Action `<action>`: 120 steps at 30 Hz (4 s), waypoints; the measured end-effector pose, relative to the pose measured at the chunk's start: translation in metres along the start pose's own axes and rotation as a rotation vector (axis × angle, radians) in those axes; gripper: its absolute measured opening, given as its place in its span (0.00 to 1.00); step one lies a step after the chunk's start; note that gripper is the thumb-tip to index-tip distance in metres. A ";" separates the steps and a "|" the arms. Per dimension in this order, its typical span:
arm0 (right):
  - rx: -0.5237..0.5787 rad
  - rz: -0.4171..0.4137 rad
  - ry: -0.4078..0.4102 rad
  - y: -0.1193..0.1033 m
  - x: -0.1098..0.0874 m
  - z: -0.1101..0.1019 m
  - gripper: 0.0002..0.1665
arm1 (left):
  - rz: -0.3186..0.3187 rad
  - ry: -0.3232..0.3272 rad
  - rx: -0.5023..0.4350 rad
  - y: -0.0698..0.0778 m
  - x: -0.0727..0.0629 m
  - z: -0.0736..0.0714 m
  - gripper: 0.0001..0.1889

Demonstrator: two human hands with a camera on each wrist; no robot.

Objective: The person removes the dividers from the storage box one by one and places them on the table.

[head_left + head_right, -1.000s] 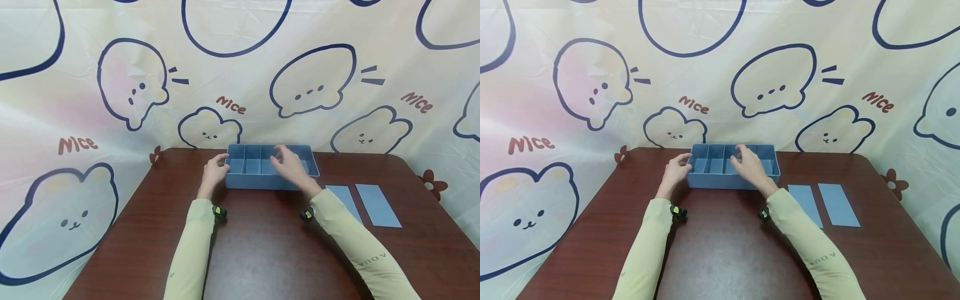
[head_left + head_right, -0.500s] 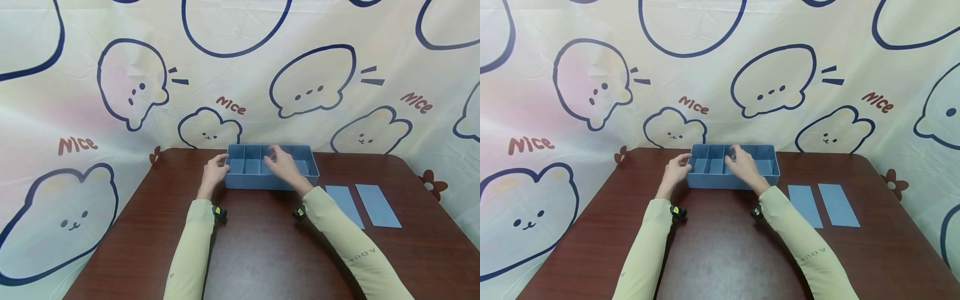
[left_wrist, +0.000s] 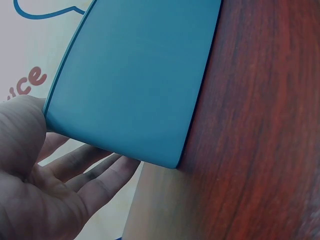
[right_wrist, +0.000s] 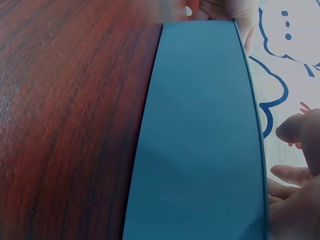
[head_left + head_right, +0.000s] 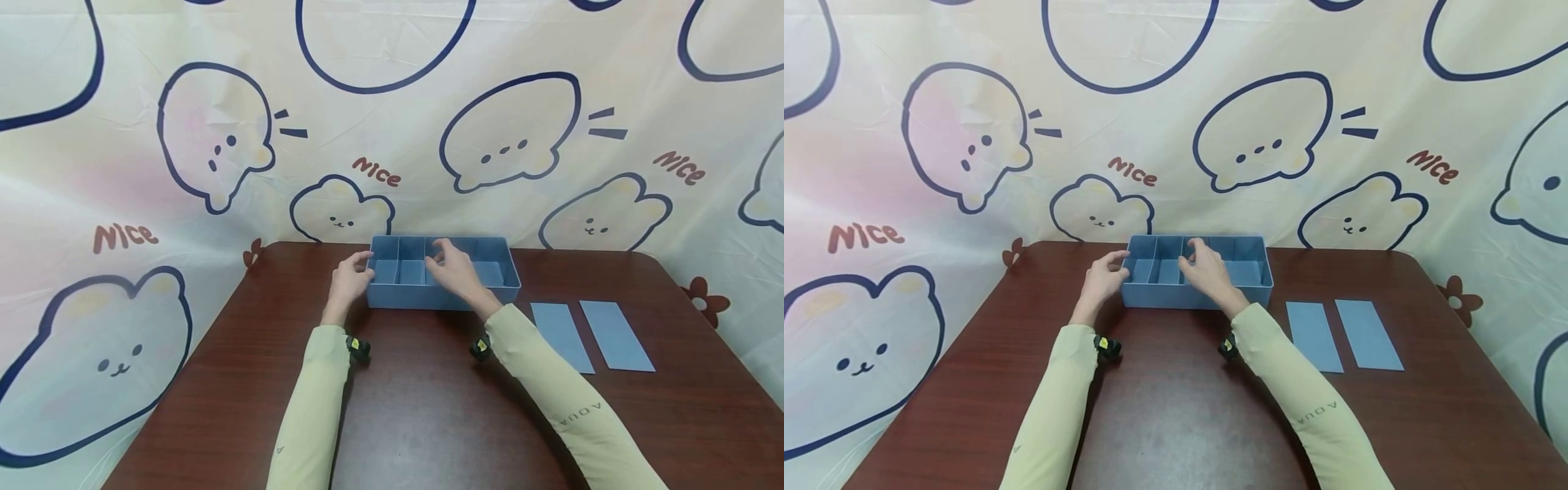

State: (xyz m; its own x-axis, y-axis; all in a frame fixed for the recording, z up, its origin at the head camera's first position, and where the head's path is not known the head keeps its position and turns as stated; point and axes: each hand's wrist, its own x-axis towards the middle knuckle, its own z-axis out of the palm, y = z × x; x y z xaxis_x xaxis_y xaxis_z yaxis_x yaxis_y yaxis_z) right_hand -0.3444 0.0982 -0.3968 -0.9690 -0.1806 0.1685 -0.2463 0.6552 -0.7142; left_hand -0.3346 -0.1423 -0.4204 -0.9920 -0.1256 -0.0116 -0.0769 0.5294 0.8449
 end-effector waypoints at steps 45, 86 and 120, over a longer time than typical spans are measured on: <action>-0.081 0.089 -0.085 -0.005 0.016 0.017 0.39 | -0.001 -0.011 -0.003 -0.001 0.003 0.000 0.24; -0.124 0.141 -0.196 -0.006 0.015 0.018 0.39 | -0.005 -0.009 -0.002 -0.003 0.005 0.001 0.24; -0.011 0.092 -0.071 -0.008 0.008 0.018 0.34 | 0.006 -0.004 -0.007 -0.002 0.003 0.001 0.24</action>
State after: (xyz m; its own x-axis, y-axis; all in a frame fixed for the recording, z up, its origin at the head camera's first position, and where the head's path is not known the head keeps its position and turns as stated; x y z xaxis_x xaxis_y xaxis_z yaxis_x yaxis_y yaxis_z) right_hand -0.3496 0.0783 -0.4026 -0.9839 -0.1705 0.0539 -0.1570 0.6794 -0.7168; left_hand -0.3372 -0.1433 -0.4225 -0.9929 -0.1189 -0.0083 -0.0699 0.5245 0.8485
